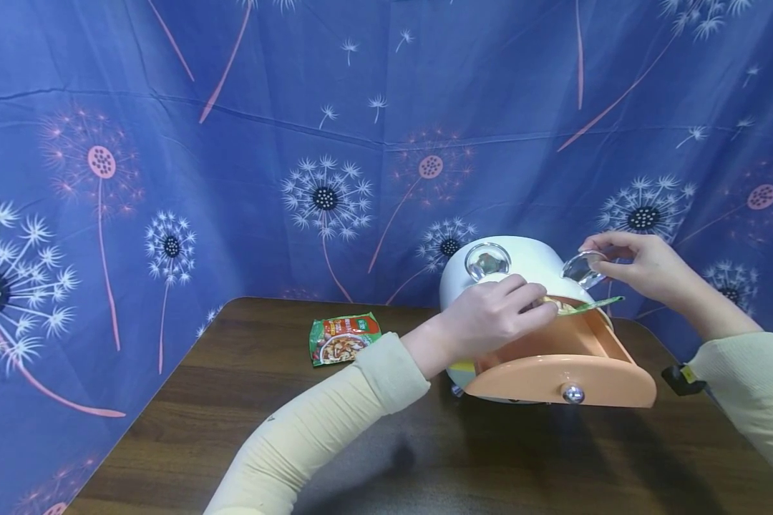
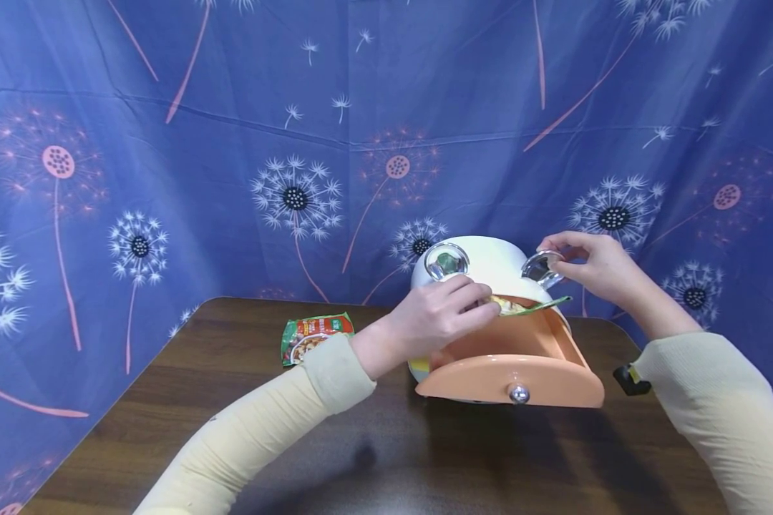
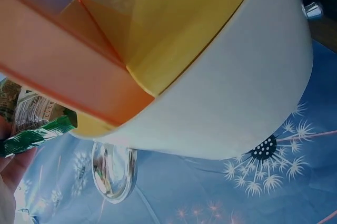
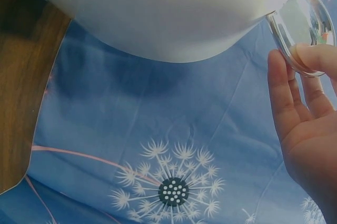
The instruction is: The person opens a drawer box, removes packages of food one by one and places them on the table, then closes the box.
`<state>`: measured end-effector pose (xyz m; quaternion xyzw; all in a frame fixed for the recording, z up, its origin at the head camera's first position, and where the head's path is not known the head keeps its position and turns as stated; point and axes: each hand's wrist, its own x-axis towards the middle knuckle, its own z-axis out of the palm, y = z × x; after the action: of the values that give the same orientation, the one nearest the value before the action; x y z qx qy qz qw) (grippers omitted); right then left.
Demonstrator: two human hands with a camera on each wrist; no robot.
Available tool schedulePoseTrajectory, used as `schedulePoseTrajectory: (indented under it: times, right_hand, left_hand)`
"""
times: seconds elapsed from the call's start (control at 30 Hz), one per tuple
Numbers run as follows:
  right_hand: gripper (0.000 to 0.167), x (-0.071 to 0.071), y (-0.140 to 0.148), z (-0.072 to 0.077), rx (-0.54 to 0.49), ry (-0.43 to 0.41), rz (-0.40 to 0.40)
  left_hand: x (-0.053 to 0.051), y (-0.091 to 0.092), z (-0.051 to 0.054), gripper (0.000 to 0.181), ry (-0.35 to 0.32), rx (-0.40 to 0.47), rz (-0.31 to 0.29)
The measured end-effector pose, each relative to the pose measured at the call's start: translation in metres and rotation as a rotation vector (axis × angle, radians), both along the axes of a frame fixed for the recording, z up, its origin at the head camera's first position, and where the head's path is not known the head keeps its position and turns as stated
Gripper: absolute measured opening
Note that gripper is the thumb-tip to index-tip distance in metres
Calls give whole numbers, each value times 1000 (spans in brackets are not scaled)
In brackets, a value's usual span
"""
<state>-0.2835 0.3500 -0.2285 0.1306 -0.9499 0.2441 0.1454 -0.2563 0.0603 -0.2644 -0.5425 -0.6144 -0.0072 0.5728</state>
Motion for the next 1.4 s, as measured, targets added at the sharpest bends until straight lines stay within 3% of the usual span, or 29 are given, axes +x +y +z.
schedulePoseTrajectory:
  times: [0.43,0.83,1.4]
  right_hand:
    - [36,-1,2,0,-1,18,-6]
    - [40,-1,0,0,-29,-20,-10]
    - [32,-2,0,1,-1,31,-13]
  left_hand:
    - [-1,-4,13,17,141,134,-42]
    - [5,-12,25,21,125,180,-47]
    - [10,-34,40,20,70,204,-112]
